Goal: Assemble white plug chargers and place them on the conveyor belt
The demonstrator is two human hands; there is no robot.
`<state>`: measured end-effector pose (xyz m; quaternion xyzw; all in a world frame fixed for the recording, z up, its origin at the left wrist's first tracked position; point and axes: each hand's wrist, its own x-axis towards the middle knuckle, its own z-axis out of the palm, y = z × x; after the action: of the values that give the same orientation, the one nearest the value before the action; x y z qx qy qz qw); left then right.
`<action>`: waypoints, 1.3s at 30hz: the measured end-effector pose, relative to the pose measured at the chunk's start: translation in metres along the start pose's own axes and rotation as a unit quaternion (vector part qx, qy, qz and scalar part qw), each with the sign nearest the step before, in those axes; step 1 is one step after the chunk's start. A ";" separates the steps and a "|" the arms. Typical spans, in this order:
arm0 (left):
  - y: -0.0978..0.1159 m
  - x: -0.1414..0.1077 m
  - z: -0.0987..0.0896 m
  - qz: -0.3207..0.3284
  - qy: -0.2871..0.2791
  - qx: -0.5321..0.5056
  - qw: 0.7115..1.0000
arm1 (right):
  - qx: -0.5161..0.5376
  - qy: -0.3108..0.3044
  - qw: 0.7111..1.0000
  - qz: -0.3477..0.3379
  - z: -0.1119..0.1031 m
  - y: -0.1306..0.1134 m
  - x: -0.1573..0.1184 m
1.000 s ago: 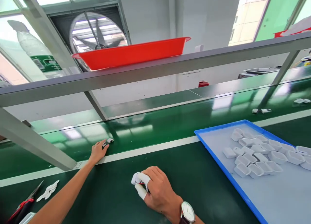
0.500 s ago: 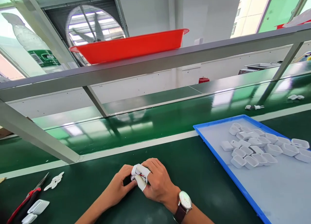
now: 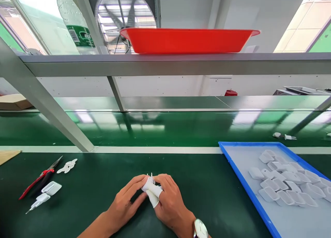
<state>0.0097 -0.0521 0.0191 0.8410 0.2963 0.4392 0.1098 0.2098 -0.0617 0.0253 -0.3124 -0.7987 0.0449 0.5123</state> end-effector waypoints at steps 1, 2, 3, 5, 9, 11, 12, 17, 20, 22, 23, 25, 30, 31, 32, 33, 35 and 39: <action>-0.001 -0.001 0.001 -0.011 -0.003 -0.008 1.000 | 0.009 0.003 1.000 0.011 0.001 0.001 -0.001; -0.002 -0.002 0.001 -0.023 -0.006 -0.015 1.000 | 0.017 0.008 1.000 0.024 0.001 0.002 -0.002; -0.003 -0.002 0.002 -0.033 -0.009 -0.020 0.999 | 0.024 0.012 0.999 0.035 0.002 0.003 -0.003; -0.004 -0.003 0.003 -0.043 -0.011 -0.023 0.999 | 0.029 0.012 0.999 0.043 0.004 0.003 -0.005; -0.005 -0.003 0.004 -0.034 -0.013 -0.019 0.999 | 0.022 -0.012 0.999 0.026 0.007 0.003 -0.006; -0.005 -0.003 0.004 -0.028 -0.016 -0.020 0.999 | 0.022 -0.007 0.999 0.024 0.007 0.002 -0.004; -0.005 -0.003 0.004 -0.025 -0.018 -0.021 0.999 | 0.025 -0.004 0.999 0.025 0.007 0.001 -0.003; 0.001 -0.002 0.006 -0.028 -0.027 -0.002 0.999 | 0.089 -0.020 0.992 0.086 0.005 0.003 -0.003; 0.008 0.004 0.010 -0.038 0.016 0.023 0.999 | 0.205 -0.038 0.946 0.249 0.004 0.007 -0.005; 0.012 0.008 0.011 -0.032 0.054 0.029 0.998 | 0.305 -0.036 0.883 0.355 0.003 0.008 -0.004; 0.014 0.010 0.012 -0.029 0.067 0.029 0.997 | 0.346 -0.035 0.853 0.389 0.002 0.008 -0.003; 0.016 0.012 0.013 -0.020 0.080 0.030 0.996 | 0.392 -0.029 0.822 0.413 0.000 0.008 0.000; 0.015 0.010 0.012 -0.004 0.071 0.040 0.997 | 0.383 -0.023 0.832 0.400 0.001 0.008 0.001; 0.015 0.010 0.010 -0.001 0.057 0.046 0.997 | 0.366 -0.017 0.846 0.388 0.003 0.008 0.000; 0.015 0.010 0.009 0.003 0.039 0.055 0.998 | 0.339 -0.010 0.865 0.370 0.004 0.008 -0.001; 0.013 0.012 0.007 0.008 0.017 0.067 0.998 | 0.307 -0.003 0.887 0.345 0.005 0.008 -0.002; 0.007 0.019 0.004 0.021 -0.032 0.092 0.995 | 0.241 0.015 0.928 0.284 0.006 0.011 -0.004; -0.034 0.056 0.000 -0.058 -0.076 0.120 0.988 | 0.115 0.064 0.976 0.175 -0.001 0.024 -0.005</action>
<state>0.0210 0.0079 0.0414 0.8606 0.3856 0.3281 0.0558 0.2233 -0.0450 0.0127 -0.3882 -0.6867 0.2055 0.5792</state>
